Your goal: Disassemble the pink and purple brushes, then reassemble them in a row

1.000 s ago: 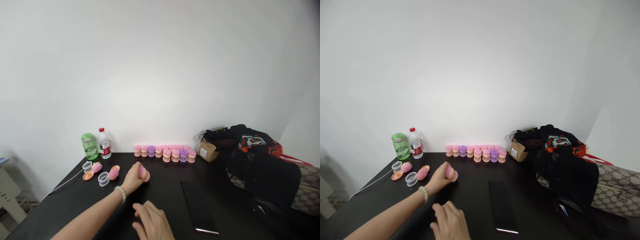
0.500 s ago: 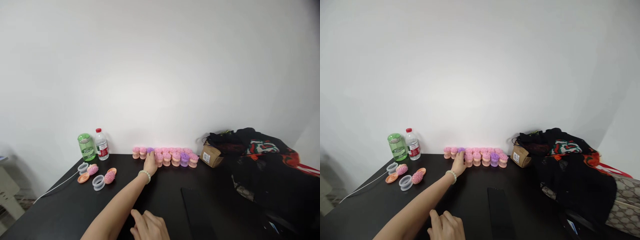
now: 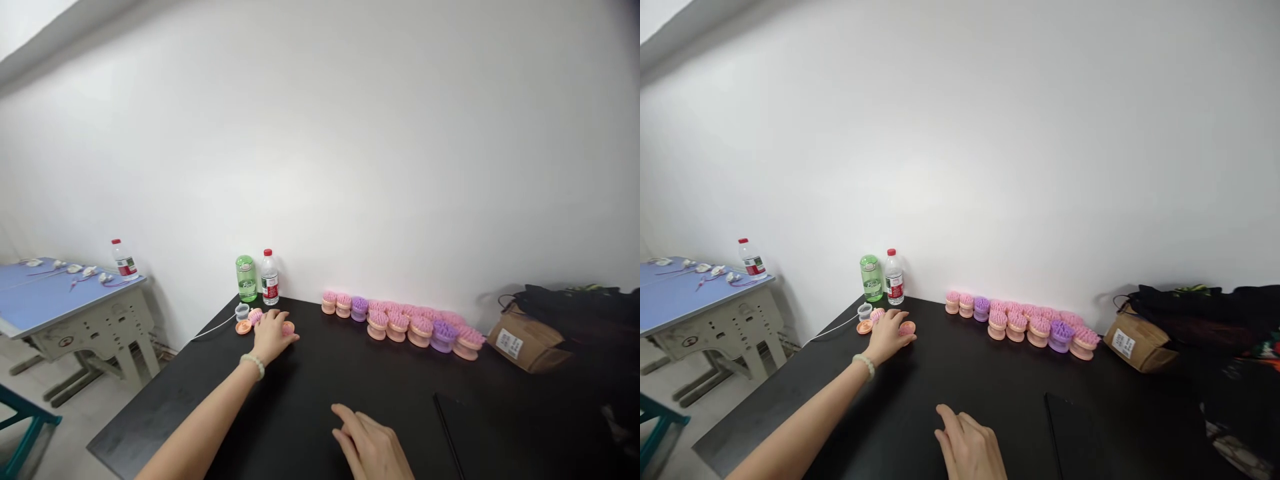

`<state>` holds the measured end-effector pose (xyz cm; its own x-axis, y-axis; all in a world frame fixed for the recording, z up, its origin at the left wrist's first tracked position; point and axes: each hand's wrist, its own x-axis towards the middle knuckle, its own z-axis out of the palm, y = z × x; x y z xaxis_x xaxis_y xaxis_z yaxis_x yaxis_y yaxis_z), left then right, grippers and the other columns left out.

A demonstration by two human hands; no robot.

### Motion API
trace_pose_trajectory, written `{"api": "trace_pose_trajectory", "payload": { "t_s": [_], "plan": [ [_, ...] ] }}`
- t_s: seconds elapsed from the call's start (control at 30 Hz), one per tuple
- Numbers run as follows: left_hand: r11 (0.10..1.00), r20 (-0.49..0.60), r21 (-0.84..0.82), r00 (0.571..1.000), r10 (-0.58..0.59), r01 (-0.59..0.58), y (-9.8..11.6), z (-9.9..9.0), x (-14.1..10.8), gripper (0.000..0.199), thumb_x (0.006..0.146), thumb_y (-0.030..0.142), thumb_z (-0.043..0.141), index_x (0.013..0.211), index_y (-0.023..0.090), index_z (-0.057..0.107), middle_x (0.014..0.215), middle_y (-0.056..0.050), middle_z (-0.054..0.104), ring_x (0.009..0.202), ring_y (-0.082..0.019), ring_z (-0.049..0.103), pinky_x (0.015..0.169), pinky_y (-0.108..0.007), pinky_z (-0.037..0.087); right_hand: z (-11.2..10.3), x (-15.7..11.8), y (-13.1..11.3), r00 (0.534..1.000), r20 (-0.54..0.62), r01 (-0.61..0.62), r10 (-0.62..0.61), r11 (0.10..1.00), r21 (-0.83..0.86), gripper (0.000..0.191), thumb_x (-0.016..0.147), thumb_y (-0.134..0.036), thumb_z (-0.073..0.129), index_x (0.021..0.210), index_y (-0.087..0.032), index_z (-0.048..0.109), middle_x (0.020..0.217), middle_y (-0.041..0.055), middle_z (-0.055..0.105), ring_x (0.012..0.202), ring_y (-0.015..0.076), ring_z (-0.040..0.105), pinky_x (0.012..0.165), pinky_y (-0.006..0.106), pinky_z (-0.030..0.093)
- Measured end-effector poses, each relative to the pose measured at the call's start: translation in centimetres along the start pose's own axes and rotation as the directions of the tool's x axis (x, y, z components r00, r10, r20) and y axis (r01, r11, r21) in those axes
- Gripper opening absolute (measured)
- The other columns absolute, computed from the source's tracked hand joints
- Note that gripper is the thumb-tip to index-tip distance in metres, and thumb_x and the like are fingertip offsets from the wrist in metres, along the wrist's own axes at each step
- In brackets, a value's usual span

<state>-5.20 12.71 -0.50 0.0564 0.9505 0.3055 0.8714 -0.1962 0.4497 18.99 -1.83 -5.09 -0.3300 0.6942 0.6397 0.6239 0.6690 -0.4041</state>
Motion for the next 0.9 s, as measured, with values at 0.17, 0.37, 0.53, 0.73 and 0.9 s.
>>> {"api": "trace_pose_trajectory", "payload": {
  "t_s": [0.17, 0.37, 0.53, 0.73, 0.9],
  "plan": [
    [1.000, 0.151, -0.003, 0.988, -0.030, 0.031, -2.6, -1.0, 0.3, 0.063, 0.069, 0.049, 0.079, 0.126, 0.026, 0.064, 0.137, -0.010, 0.059, 0.127, -0.036, 0.050, 0.103, -0.045, 0.039, 0.2, 0.1, 0.7, 0.998, 0.056, -0.033, 0.034, 0.999, -0.002, 0.031, 0.103, -0.035, 0.038, 0.109, -0.025, 0.066, 0.067, 0.0030, 0.072, 0.054, 0.0207, 0.070, 0.049, 0.029, 0.051],
    [0.993, 0.277, -0.089, 0.955, 0.105, -0.084, 0.3, 0.3, -1.0, 0.066, 0.061, 0.051, 0.083, 0.122, 0.031, 0.068, 0.129, -0.006, 0.066, 0.119, -0.037, 0.056, 0.100, -0.046, 0.041, 0.3, -0.1, 1.4, 0.997, 0.044, -0.055, 0.056, 0.998, -0.010, 0.026, 0.101, -0.033, 0.042, 0.109, -0.025, 0.065, 0.069, 0.0029, 0.072, 0.057, 0.0208, 0.070, 0.054, 0.029, 0.053],
    [0.955, 0.344, -0.232, 0.902, 0.259, -0.185, 3.1, 1.4, -3.9, 0.095, 0.048, 0.040, 0.093, 0.136, 0.032, 0.057, 0.136, -0.005, 0.060, 0.122, -0.033, 0.054, 0.105, -0.041, 0.040, -0.1, 0.1, 1.7, 0.985, -0.006, -0.174, 0.174, 0.985, -0.002, 0.025, 0.097, -0.024, 0.043, 0.112, -0.023, 0.064, 0.082, 0.0059, 0.071, 0.070, 0.0221, 0.070, 0.063, 0.033, 0.057],
    [0.961, 0.315, -0.244, 0.926, 0.207, -0.132, 3.2, 1.2, -5.5, 0.084, 0.048, 0.023, 0.090, 0.126, 0.023, 0.059, 0.126, -0.010, 0.060, 0.118, -0.034, 0.053, 0.099, -0.043, 0.043, 0.0, 0.3, 2.3, 0.952, -0.018, -0.305, 0.307, 0.950, 0.061, 0.059, 0.084, -0.018, 0.059, 0.141, -0.025, 0.046, 0.136, 0.0112, 0.057, 0.118, 0.0284, 0.058, 0.084, 0.041, 0.060],
    [0.970, 0.295, -0.229, 0.944, 0.150, -0.082, 2.5, 1.1, -5.6, 0.043, 0.059, 0.019, 0.081, 0.098, 0.019, 0.063, 0.103, -0.006, 0.064, 0.099, -0.029, 0.059, 0.086, -0.037, 0.046, 1.3, 1.5, 2.2, 0.941, 0.061, -0.337, 0.334, 0.941, 0.044, 0.073, 0.081, -0.014, 0.064, 0.149, -0.026, 0.038, 0.152, 0.0094, 0.043, 0.135, 0.0296, 0.043, 0.107, 0.050, 0.047]
  ]
}}
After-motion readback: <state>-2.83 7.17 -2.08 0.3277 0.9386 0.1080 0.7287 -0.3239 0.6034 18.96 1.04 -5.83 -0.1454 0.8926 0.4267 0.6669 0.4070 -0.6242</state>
